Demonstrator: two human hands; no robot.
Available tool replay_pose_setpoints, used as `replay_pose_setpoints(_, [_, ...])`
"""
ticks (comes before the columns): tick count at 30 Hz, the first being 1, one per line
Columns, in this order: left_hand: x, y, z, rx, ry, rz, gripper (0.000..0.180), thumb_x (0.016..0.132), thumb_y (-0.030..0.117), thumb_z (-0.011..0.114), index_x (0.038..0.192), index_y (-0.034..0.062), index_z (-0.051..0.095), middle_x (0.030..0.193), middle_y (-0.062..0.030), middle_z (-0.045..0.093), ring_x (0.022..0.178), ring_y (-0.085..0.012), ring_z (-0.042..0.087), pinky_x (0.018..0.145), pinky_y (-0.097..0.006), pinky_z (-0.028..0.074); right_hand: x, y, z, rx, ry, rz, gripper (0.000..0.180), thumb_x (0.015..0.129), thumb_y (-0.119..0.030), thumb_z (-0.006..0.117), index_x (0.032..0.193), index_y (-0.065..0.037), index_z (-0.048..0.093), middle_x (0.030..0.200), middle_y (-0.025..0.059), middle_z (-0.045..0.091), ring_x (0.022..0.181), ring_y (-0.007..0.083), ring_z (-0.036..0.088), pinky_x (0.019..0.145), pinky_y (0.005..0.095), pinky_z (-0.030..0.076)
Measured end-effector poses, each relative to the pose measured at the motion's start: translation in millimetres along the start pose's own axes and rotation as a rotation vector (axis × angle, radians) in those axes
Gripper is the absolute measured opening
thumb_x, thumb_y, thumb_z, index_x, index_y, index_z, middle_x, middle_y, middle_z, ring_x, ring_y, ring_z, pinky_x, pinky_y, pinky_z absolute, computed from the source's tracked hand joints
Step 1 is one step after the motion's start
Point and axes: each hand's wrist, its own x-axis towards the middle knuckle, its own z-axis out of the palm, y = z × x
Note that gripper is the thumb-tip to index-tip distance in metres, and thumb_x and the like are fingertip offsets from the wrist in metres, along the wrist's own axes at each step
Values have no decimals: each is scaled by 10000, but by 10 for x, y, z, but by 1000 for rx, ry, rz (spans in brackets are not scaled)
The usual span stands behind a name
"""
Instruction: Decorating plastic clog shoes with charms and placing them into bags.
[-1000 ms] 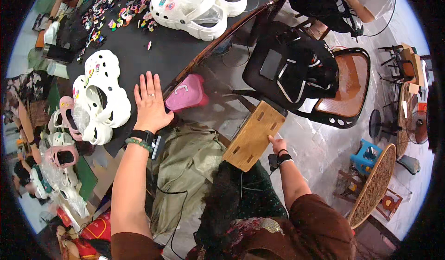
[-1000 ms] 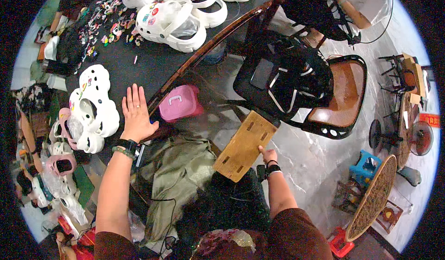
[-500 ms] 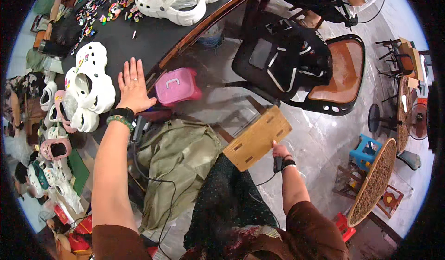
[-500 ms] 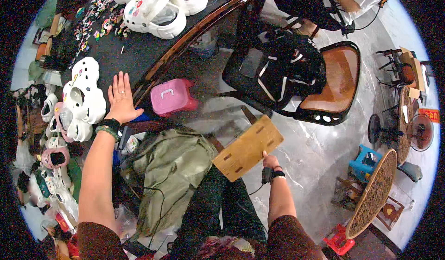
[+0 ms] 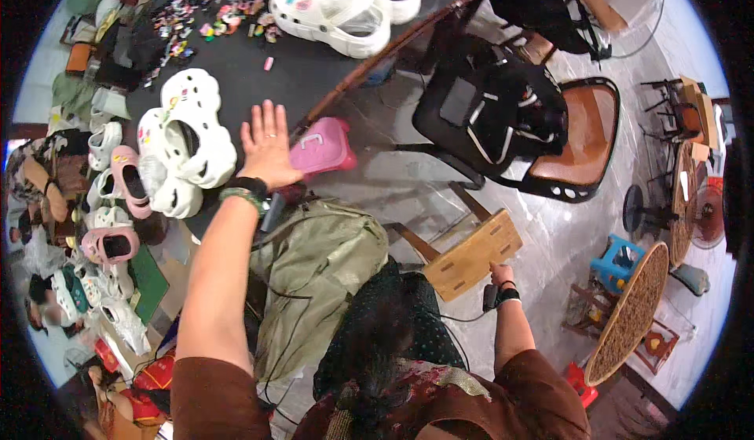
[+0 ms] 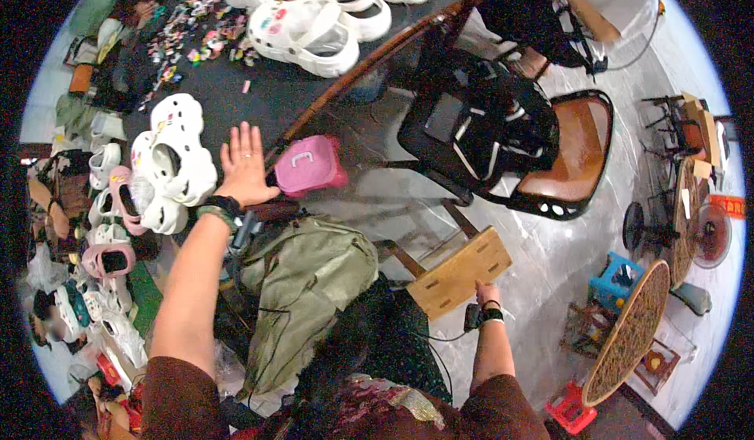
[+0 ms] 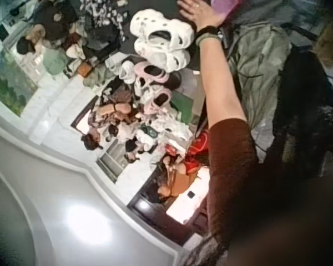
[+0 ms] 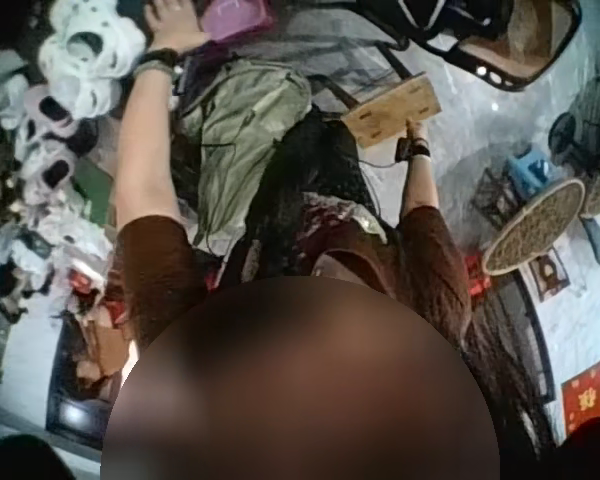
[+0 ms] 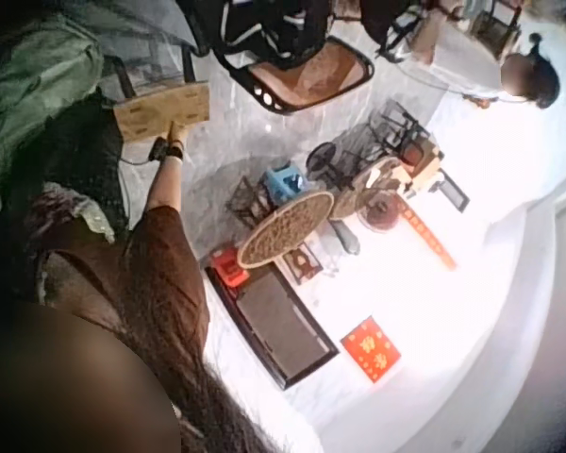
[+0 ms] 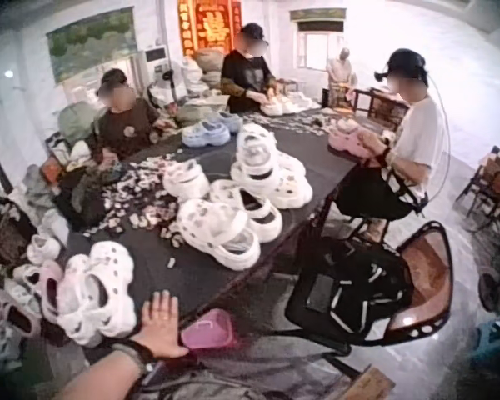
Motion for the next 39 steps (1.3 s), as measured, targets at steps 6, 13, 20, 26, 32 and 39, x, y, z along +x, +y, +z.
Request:
replay_pose_setpoints(6, [146,97,70,-94,27,67,1317,532,423,786,1447,0,-63,1510,-236,-97,1398,-395,-125,1086,-570,-31,-450,-909,-151,42,-189,-531,223,865,-272,599,858,-54,556,656,7,548,606,165,567,530,321,446])
replay_pose_setpoints(13, [122,-18,-76,-106,-24,29,1270,555,460,743,1457,14,-31,1518,-232,-71,1403,-392,-99,1086,-584,-26,-2010,-2832,123,635,-679,-406,206,923,-282,516,858,-88,528,751,23,534,639,138,529,549,252,419])
replay_pose_setpoints(20, [-3,-51,-112,-146,-9,37,1205,578,422,738,1459,5,30,1520,-233,-25,1408,-390,-52,1094,-586,-9,-2869,-3981,413,-57,-562,-1177,313,798,73,572,1095,-21,535,902,69,618,814,147,609,698,274,518])
replay_pose_setpoints(26, [-7,-4,-209,-168,6,35,1186,560,419,761,1470,64,88,1532,-182,38,1418,-355,-5,1111,-554,10,-2950,-5167,927,432,-1076,-820,279,842,27,584,1115,11,531,985,115,608,896,206,619,799,326,533])
replay_pose_setpoints(32, [-82,-99,-313,-260,-191,-46,1139,628,375,748,1475,72,49,1539,-161,-7,1421,-334,-47,1122,-525,-6,-3844,-6440,1350,-664,-137,-1644,394,841,-215,640,1159,-3,542,865,162,670,809,273,657,710,358,501])
replay_pose_setpoints(39, [25,-52,-355,-303,-68,12,1146,571,392,775,1460,71,127,1526,-165,87,1416,-351,38,1121,-539,25,-3317,-7107,1504,197,-1435,-687,340,938,-234,508,1215,-38,491,1160,67,542,1088,248,550,906,392,446])
